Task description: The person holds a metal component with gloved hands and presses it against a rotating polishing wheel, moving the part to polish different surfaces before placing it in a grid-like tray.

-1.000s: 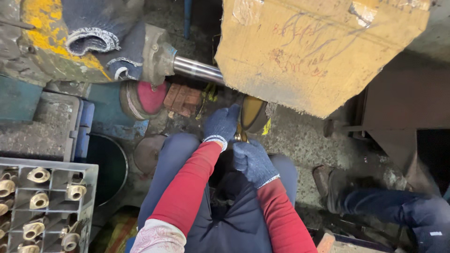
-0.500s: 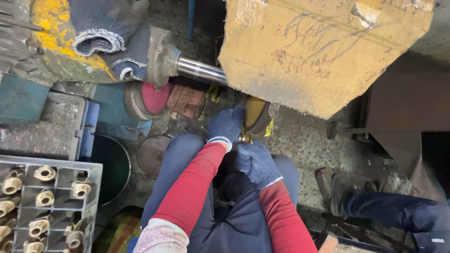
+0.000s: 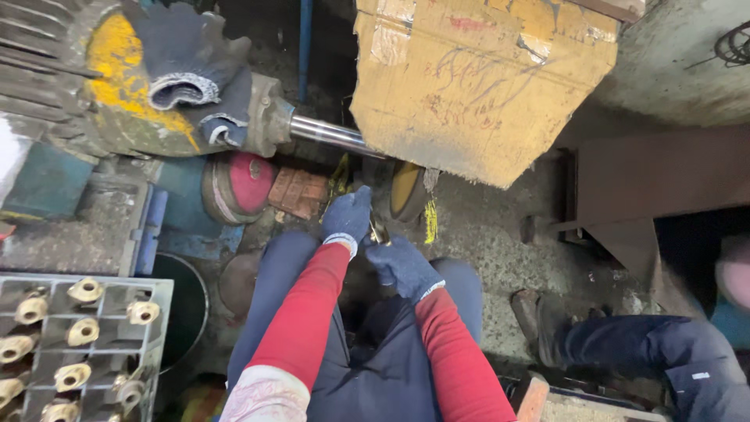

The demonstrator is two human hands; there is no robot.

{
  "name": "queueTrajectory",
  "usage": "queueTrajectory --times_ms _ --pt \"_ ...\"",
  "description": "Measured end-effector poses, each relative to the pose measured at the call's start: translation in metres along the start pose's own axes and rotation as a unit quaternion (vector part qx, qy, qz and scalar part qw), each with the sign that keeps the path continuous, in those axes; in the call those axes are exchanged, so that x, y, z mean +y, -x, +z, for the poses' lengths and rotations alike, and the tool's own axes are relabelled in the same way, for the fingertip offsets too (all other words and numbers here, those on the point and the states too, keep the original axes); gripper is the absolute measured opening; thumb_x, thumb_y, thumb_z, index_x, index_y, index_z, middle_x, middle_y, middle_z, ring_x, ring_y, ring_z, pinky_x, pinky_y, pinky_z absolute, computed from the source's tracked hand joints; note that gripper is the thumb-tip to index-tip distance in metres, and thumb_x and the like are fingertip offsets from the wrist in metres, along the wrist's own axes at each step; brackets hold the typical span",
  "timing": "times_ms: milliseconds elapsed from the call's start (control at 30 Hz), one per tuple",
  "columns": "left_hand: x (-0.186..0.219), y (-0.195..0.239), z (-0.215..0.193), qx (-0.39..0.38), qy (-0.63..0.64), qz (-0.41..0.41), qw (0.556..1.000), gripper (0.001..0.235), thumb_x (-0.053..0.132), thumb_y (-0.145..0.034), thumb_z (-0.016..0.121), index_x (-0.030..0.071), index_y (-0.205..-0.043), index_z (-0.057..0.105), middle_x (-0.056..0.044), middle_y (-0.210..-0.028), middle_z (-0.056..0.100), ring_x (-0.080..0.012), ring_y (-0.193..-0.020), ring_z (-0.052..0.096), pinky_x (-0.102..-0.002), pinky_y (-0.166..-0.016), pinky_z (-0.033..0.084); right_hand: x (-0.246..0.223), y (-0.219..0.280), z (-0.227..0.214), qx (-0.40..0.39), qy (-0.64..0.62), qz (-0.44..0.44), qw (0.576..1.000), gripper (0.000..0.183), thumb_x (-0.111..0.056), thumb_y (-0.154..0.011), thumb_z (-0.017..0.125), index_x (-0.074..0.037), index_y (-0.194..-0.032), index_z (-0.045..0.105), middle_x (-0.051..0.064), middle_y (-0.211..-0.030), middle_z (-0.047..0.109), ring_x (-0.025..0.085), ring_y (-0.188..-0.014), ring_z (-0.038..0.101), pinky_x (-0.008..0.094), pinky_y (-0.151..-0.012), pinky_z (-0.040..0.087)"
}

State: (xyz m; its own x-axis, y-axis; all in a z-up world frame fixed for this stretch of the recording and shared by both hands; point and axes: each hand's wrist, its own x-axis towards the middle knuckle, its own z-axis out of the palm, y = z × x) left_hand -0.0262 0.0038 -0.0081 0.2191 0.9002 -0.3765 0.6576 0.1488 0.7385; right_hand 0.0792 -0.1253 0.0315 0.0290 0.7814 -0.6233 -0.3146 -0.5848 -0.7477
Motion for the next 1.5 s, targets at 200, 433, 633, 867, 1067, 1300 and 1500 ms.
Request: queueTrajectory --times_ms 200,433,633,867,1067,1300,1500 --pt "-0.003 0.046 -0.039 -0.047 0.211 0.144 0.966 0.055 0.054 -0.098 0.053 0.003 -0.095 0.076 -0.012 -0.08 0.074 -0.0243 -0.075 0.071 -0.036 -0.073 0.054 0.005 0.036 0.002 -0.012 0.309 -0.241 0.92 0.045 -0.019 -0.086 0.082 -0.004 -0.123 0.062 0.007 -0.104 0.065 0.015 -0.093 0.059 0.03 -0.081 0.051" --pt "-0.009 0.057 -0.023 -0.001 0.227 0.174 0.958 0.057 0.056 -0.097 0.054 0.004 -0.089 0.074 -0.01 -0.076 0.072 -0.0225 -0.075 0.07 -0.036 -0.073 0.053 0.014 0.06 0.017 0.029 0.282 -0.259 0.923 0.063 -0.019 -0.082 0.078 -0.007 -0.136 0.049 0.006 -0.113 0.062 0.015 -0.101 0.06 0.032 -0.089 0.052" --pt "-0.058 0.006 0.088 -0.025 0.157 0.001 0.987 0.067 0.061 -0.101 0.041 0.01 -0.082 0.08 -0.009 -0.076 0.071 -0.024 -0.078 0.065 -0.042 -0.078 0.05 0.014 0.05 0.017 0.062 0.008 -0.04 0.997 0.022 -0.018 -0.092 0.071 -0.005 -0.106 0.061 0.003 -0.073 0.051 0.013 -0.056 0.042 0.027 -0.045 0.031" --pt "-0.06 -0.025 0.165 -0.112 0.449 -0.174 0.869 0.031 0.032 -0.09 0.066 0.003 -0.094 0.074 -0.013 -0.081 0.072 -0.0287 -0.075 0.068 -0.046 -0.071 0.053 0.014 0.019 0.001 0.131 -0.124 -0.051 0.982 0.016 -0.013 -0.086 0.069 -0.007 -0.099 0.062 0.0 -0.073 0.06 0.01 -0.056 0.052 0.027 -0.045 0.038" --pt "-0.069 -0.024 0.154 -0.091 0.274 -0.01 0.957 0.029 0.032 -0.093 0.061 0.007 -0.102 0.073 -0.013 -0.09 0.072 -0.0233 -0.077 0.064 -0.041 -0.07 0.052 0.004 0.006 0.004 0.167 -0.119 -0.01 0.979 0.019 -0.012 -0.083 0.066 -0.006 -0.101 0.06 0.002 -0.071 0.059 0.012 -0.054 0.053 0.028 -0.043 0.039" --pt "-0.041 -0.018 0.137 -0.107 0.515 -0.228 0.819 0.037 0.033 -0.093 0.063 -0.002 -0.096 0.074 -0.012 -0.086 0.073 -0.0233 -0.071 0.066 -0.043 -0.067 0.054 0.001 -0.009 -0.003 0.16 -0.146 0.024 0.976 0.017 -0.011 -0.085 0.066 -0.009 -0.098 0.057 0.001 -0.066 0.052 0.012 -0.048 0.048 0.028 -0.039 0.034" --pt "-0.039 -0.026 0.133 -0.107 0.521 -0.334 0.778 0.054 0.051 -0.093 0.056 0.0 -0.096 0.073 -0.019 -0.084 0.071 -0.031 -0.063 0.064 -0.047 -0.063 0.052 -0.003 -0.017 -0.002 0.148 -0.142 0.027 0.978 0.008 -0.011 -0.085 0.065 -0.01 -0.091 0.06 -0.001 -0.065 0.054 0.011 -0.047 0.049 0.027 -0.04 0.035"
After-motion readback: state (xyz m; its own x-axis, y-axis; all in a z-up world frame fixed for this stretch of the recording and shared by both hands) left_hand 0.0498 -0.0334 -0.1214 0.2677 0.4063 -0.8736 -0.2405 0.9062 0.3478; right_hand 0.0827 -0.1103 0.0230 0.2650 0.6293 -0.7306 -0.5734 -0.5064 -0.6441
